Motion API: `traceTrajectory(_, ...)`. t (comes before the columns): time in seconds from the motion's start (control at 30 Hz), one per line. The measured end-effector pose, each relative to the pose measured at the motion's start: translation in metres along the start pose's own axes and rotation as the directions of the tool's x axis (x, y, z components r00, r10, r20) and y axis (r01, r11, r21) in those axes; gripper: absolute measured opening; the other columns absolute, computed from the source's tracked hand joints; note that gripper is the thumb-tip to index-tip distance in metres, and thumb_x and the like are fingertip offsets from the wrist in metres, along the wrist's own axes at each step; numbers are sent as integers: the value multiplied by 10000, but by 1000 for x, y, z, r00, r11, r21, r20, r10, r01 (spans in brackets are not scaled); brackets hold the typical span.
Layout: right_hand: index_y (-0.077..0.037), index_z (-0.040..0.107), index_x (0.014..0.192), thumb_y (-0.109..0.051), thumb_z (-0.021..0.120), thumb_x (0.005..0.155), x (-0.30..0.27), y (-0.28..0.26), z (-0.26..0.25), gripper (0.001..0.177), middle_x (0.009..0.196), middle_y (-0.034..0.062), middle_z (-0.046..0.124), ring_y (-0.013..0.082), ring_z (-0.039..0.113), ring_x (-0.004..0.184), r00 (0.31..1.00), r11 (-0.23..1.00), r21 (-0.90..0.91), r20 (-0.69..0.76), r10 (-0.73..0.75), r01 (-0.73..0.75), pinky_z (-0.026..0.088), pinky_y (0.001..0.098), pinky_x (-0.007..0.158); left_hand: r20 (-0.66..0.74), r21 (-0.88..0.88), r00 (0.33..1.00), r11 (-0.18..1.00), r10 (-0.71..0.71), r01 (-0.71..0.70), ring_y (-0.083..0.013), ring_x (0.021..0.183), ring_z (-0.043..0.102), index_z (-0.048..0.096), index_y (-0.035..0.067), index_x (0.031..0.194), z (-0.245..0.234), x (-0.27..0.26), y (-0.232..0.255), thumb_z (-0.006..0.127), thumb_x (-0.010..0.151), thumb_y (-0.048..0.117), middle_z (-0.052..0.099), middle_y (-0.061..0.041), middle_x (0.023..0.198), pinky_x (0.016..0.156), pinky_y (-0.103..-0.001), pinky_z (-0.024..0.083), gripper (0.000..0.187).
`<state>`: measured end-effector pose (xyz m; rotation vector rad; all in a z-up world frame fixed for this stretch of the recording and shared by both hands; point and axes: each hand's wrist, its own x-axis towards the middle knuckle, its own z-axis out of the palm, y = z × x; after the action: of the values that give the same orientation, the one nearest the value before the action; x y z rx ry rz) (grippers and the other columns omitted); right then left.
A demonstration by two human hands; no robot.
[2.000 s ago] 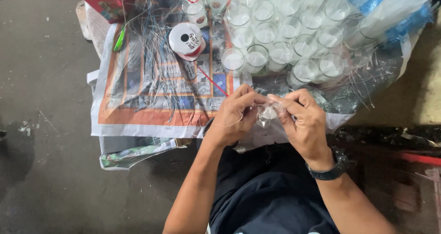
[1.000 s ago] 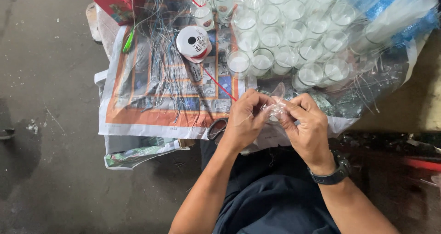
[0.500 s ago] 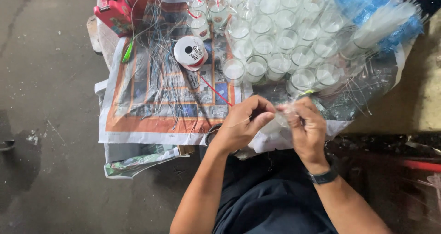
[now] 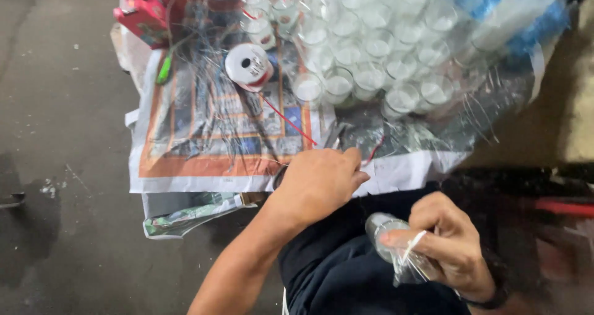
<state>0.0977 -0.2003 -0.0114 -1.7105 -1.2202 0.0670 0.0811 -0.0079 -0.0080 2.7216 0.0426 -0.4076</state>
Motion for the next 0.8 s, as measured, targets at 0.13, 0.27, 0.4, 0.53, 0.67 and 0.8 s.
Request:
traceTrajectory(0.13, -156, 602, 781, -270, 481, 807, 5, 7, 9, 168, 944, 80, 452, 256, 466, 879, 993, 992, -106, -80, -82, 73, 398, 362, 804, 64, 55, 996, 996, 70, -73, -384, 629, 575, 504, 91, 868, -6, -11, 5, 432, 861, 345, 614, -118, 716, 477, -483, 412, 264)
traceTrajectory(0.27, -47, 573, 775, -202, 416, 842, 20, 8, 16, 230, 1194, 204, 413, 401, 400, 1163, 1000, 994, -111, 15, -13, 14, 325, 474, 971, -31, -10, 972, 972, 233, -233, -341, 625, 572, 516, 79, 862, -19, -26, 12, 415, 864, 260, 614, -105, 756, 469, -464, 396, 207)
traceTrajectory(0.4, -114, 593, 916, -156, 464, 815, -6, 29, 29, 169, 958, 111, 457, 224, 519, 840, 995, 991, -108, 46, 88, -83, 424, 313, 729, -15, 5, 974, 974, 224, -224, -331, 592, 561, 515, 91, 830, -21, -31, 10, 401, 878, 270, 594, -77, 701, 449, -446, 391, 218)
traceTrajectory(0.53, -62, 507, 660, -250, 407, 808, -1, 32, 28, 259, 653, 23, 431, 130, 396, 519, 990, 987, 87, -38, 138, -134, 314, 253, 489, -120, -212, 973, 953, 195, -217, -304, 668, 556, 479, 105, 791, -21, -35, 4, 397, 855, 292, 602, -74, 740, 522, -426, 374, 214)
traceTrajectory(0.67, -9, 461, 936, -51, 440, 847, -17, 59, 36, 101, 834, 151, 568, 255, 594, 746, 952, 996, 86, -302, 59, -34, 496, 326, 687, -312, -503, 940, 816, 134, -284, -272, 625, 559, 481, 91, 823, -11, -45, 6, 383, 876, 228, 578, -69, 721, 557, -334, 392, 177)
traceTrajectory(0.8, 34, 398, 870, 6, 417, 851, -2, 52, 37, 38, 899, 170, 448, 197, 463, 653, 885, 989, 15, -445, 138, -147, 404, 284, 603, -311, -656, 950, 714, 40, -245, -155, 498, 495, 499, 100, 807, 0, -56, 19, 390, 879, 202, 535, -6, 627, 509, -270, 386, 166)
